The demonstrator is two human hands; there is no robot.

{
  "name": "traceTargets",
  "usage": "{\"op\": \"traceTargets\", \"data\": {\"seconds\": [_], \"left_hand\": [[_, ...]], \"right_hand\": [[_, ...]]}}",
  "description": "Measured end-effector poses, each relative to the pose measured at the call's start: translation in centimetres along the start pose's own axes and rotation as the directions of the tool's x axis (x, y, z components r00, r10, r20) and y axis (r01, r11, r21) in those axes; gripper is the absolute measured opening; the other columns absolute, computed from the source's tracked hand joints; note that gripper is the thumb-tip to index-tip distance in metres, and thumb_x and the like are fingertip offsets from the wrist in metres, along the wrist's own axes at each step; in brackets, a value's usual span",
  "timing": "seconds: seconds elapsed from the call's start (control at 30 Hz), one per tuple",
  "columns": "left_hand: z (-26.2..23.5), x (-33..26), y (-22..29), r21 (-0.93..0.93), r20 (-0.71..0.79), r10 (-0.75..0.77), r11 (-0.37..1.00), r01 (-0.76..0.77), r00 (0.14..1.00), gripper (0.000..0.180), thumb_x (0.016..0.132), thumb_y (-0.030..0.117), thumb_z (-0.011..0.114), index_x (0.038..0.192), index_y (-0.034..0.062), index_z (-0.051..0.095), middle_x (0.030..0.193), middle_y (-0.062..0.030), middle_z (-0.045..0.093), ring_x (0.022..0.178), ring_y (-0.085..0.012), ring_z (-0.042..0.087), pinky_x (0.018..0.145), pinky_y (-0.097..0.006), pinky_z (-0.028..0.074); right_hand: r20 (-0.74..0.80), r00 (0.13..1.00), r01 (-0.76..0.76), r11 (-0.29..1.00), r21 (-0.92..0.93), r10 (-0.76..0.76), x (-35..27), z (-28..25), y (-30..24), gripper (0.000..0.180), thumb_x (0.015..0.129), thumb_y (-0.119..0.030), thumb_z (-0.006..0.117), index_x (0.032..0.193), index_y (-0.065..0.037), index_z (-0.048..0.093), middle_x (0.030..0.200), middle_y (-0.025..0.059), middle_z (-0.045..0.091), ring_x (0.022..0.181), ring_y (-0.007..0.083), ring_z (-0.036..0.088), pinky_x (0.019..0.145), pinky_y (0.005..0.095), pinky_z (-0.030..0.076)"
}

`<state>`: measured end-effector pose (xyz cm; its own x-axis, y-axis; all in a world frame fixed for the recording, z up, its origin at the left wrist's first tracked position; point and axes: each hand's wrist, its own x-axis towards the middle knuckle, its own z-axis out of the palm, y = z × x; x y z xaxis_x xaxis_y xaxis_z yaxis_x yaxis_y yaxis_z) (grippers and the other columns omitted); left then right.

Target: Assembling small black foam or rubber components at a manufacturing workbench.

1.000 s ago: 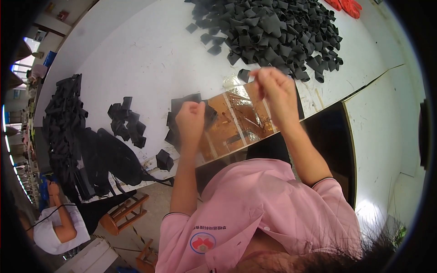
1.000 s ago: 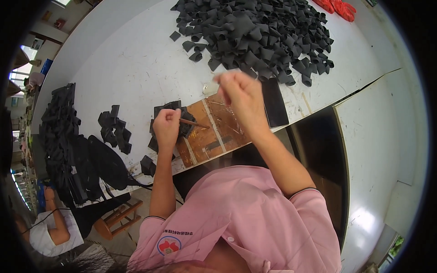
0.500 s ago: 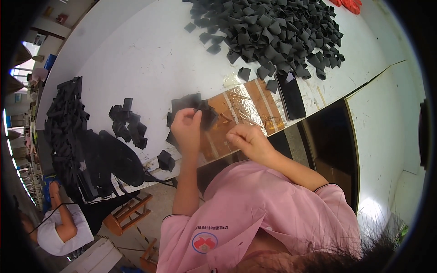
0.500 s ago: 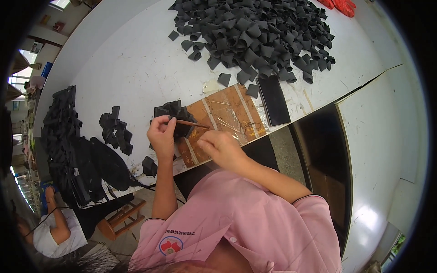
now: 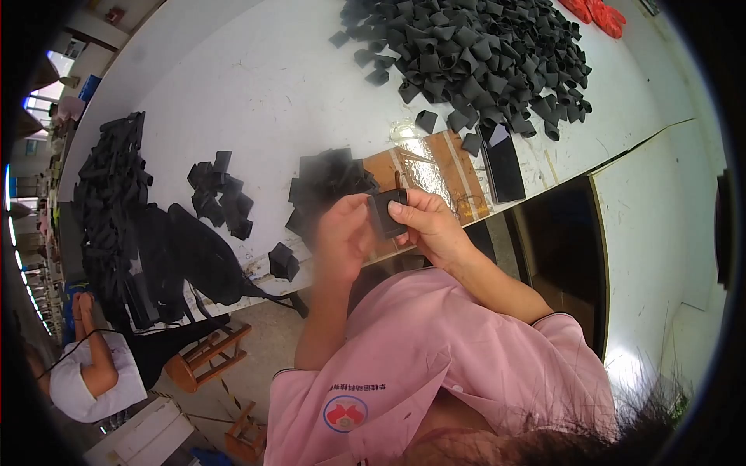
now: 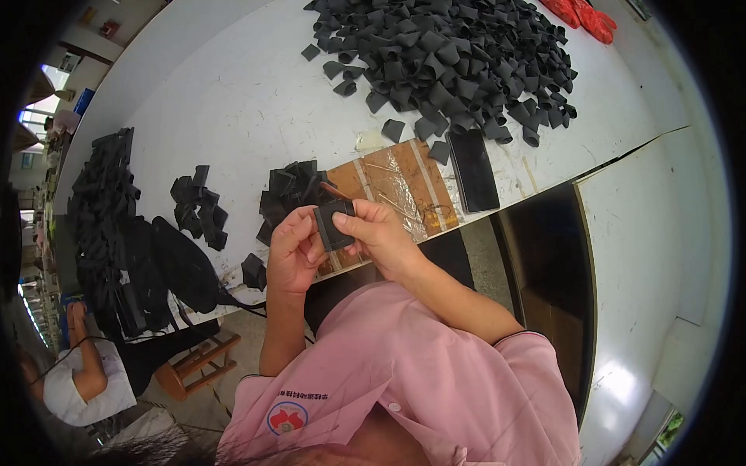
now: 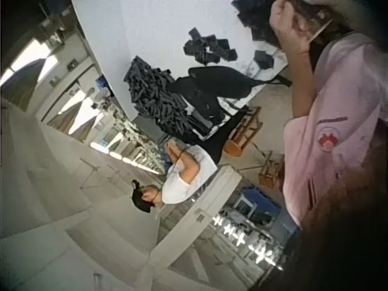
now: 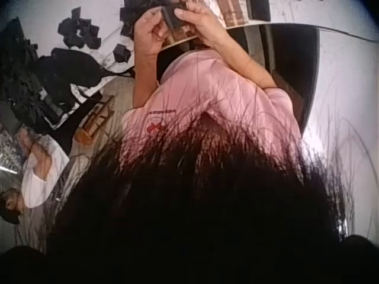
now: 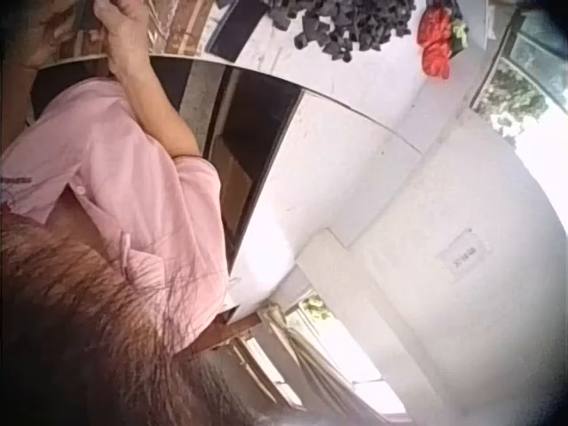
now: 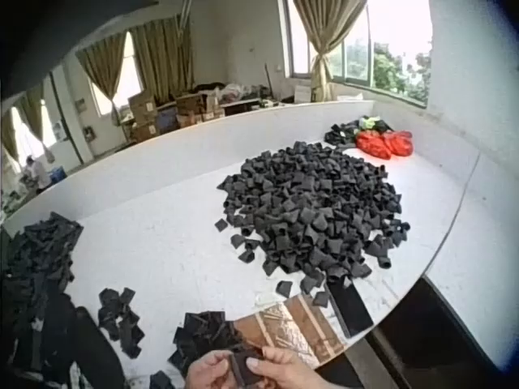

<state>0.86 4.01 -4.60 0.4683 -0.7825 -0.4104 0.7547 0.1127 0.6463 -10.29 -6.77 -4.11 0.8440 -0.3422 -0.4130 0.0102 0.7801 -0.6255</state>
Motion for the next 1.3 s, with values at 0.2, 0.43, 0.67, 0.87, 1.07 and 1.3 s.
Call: {"op": "traceTargets", "data": {"seconds": [0.2, 0.43, 0.67, 0.87, 1.07, 1.3], "left_hand": [[-0.5, 0.0, -0.5, 0.047, 0.088, -0.080, 0.996, 0.076, 0.993, 0.006, 0.084, 0.007, 0.054, 0.087, 0.0013, 0.054, 0.065, -0.0042, 0.054, 0.043, -0.0054, 0.041, 0.037, -0.018, 0.031], [0.8, -0.3, -1.3, 0.118, -0.062, 0.045, 0.992, -0.037, 0.997, 0.003, 0.079, 0.002, 0.059, 0.081, 0.0003, 0.058, 0.065, -0.0039, 0.056, 0.044, -0.0052, 0.042, 0.038, -0.018, 0.029], [2.5, -0.6, -1.9, 0.423, 0.012, 0.295, 0.864, -0.272, 0.955, 0.002, 0.080, 0.000, 0.058, 0.081, -0.0012, 0.057, 0.069, -0.0056, 0.059, 0.043, -0.0048, 0.043, 0.038, -0.016, 0.032], [2.9, 0.3, -4.7, 0.788, 0.150, 0.815, 0.243, -0.565, 0.560, 0.011, 0.077, -0.006, 0.056, 0.087, -0.0023, 0.053, 0.070, -0.0067, 0.059, 0.042, -0.0045, 0.042, 0.038, -0.014, 0.030], [3.8, -0.3, -1.1, -0.155, 0.130, 0.078, 0.986, -0.057, 0.989, 0.021, 0.073, -0.010, 0.051, 0.092, -0.0004, 0.048, 0.070, -0.0068, 0.053, 0.039, -0.0035, 0.033, 0.036, -0.017, 0.025], [3.5, 0.3, -3.1, 0.622, 0.016, 0.674, 0.572, -0.535, 0.739, 0.014, 0.073, -0.010, 0.051, 0.085, -0.0028, 0.050, 0.066, -0.0047, 0.051, 0.042, -0.0035, 0.040, 0.037, -0.018, 0.030]], "right_hand": [[0.098, 0.988, -0.135, 0.975, 0.175, 0.120, 0.1, -1.8, 0.2, 0.014, 0.083, -0.015, 0.059, 0.090, -0.003, 0.059, 0.073, 0.0021, 0.060, 0.058, 0.0074, 0.054, 0.051, 0.0189, 0.045], [0.030, 0.766, 0.320, 0.341, -0.884, -0.642, -1.1, -0.8, -0.2, 0.016, 0.075, -0.009, 0.066, 0.083, 0.000, 0.057, 0.071, 0.0061, 0.054, 0.055, 0.0126, 0.050, 0.051, 0.0242, 0.041], [0.331, 0.610, 0.546, 0.079, -0.834, -0.720, -1.7, -0.6, -0.5, 0.012, 0.073, -0.005, 0.064, 0.082, 0.000, 0.059, 0.075, 0.0089, 0.053, 0.059, 0.0212, 0.053, 0.052, 0.0286, 0.043], [0.358, 0.510, 0.394, -0.158, -0.905, -0.782, -0.7, -0.1, 0.0, 0.009, 0.069, -0.003, 0.062, 0.078, -0.002, 0.059, 0.071, 0.0087, 0.053, 0.060, 0.0236, 0.055, 0.051, 0.0315, 0.044], [-0.100, 0.903, 0.332, 0.828, -0.452, -0.417, 0.1, -1.6, -1.4, 0.010, 0.072, -0.005, 0.064, 0.078, 0.001, 0.060, 0.063, -0.0008, 0.054, 0.051, 0.0069, 0.045, 0.044, 0.0195, 0.035], [0.275, 0.958, -0.195, 0.899, 0.392, 0.088, -0.3, -1.1, -1.6, 0.012, 0.082, -0.013, 0.058, 0.074, -0.004, 0.056, 0.060, -0.0045, 0.041, 0.050, 0.0049, 0.033, 0.042, 0.0174, 0.025]]}}
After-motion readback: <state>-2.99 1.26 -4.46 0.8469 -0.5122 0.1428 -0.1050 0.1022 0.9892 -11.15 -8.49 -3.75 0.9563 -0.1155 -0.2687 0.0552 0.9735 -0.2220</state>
